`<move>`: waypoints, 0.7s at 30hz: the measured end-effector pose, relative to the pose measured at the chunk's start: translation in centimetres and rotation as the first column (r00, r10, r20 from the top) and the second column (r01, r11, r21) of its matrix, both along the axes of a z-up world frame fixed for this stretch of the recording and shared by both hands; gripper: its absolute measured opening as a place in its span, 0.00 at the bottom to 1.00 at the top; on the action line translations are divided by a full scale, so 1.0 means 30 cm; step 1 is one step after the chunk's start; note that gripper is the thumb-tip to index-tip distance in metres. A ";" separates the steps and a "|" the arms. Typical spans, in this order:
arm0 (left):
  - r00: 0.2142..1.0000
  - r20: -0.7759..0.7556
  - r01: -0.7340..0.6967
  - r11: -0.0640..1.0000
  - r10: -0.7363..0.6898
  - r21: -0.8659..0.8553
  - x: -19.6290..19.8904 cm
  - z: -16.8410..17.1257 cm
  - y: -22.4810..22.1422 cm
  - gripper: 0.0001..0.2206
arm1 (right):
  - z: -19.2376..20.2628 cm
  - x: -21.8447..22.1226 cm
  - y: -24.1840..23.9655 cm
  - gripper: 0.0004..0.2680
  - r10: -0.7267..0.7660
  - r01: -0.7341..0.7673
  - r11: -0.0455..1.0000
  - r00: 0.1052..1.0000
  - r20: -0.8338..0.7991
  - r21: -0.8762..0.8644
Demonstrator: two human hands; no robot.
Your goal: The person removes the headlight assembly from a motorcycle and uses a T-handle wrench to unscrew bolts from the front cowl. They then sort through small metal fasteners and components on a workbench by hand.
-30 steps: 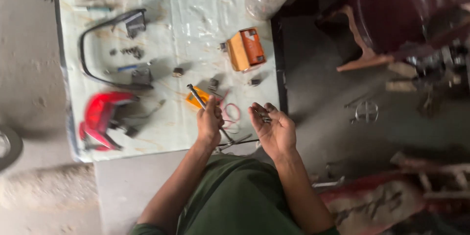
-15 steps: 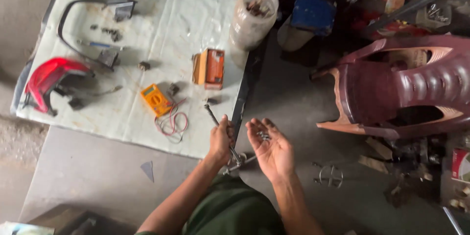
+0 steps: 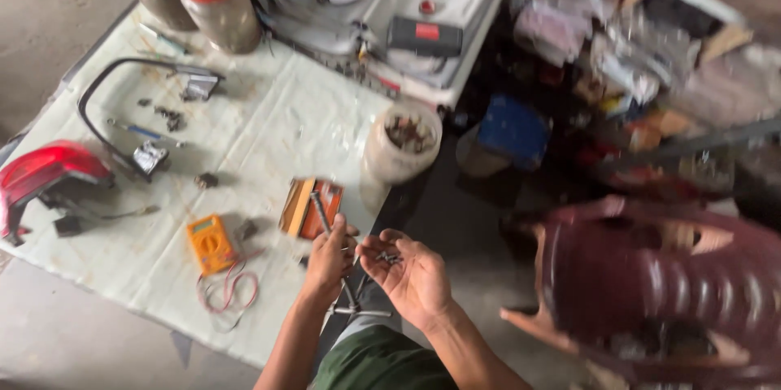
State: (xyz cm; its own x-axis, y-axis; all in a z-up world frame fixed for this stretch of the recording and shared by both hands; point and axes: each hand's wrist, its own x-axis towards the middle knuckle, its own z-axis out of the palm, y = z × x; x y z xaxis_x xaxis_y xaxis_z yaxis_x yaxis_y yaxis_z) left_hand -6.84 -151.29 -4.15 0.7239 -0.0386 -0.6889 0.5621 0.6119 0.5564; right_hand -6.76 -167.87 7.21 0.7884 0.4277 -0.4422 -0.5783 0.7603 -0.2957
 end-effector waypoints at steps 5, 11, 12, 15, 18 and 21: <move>0.999 -0.031 -0.018 0.997 0.020 0.071 0.337 0.034 0.023 0.17 | 0.023 0.350 -0.121 0.08 0.136 -0.137 0.989 0.990 -0.028 -0.055; 0.996 -0.095 0.057 0.803 -0.002 0.593 0.778 -0.268 0.157 0.21 | 0.097 0.692 -0.221 0.06 0.117 -0.118 0.992 0.993 -0.019 -0.041; 0.997 -0.083 0.052 0.799 -0.003 0.598 0.821 -0.346 0.171 0.21 | 0.102 0.739 -0.222 0.06 0.115 -0.115 0.993 0.993 -0.006 -0.036; 0.964 -0.262 0.237 0.560 -0.037 0.794 0.921 -0.643 0.213 0.26 | 0.106 0.876 -0.226 0.05 0.107 -0.107 0.994 0.994 -0.025 -0.012; 0.932 -0.334 0.358 0.204 -0.141 0.911 0.953 -0.938 0.240 0.26 | 0.099 1.018 -0.227 0.05 0.131 -0.133 0.991 0.987 -0.089 -0.011; 0.853 -0.461 0.483 0.036 -0.244 0.875 0.981 -0.981 0.222 0.25 | 0.086 1.195 -0.242 0.04 0.158 -0.160 0.987 0.982 -0.103 -0.007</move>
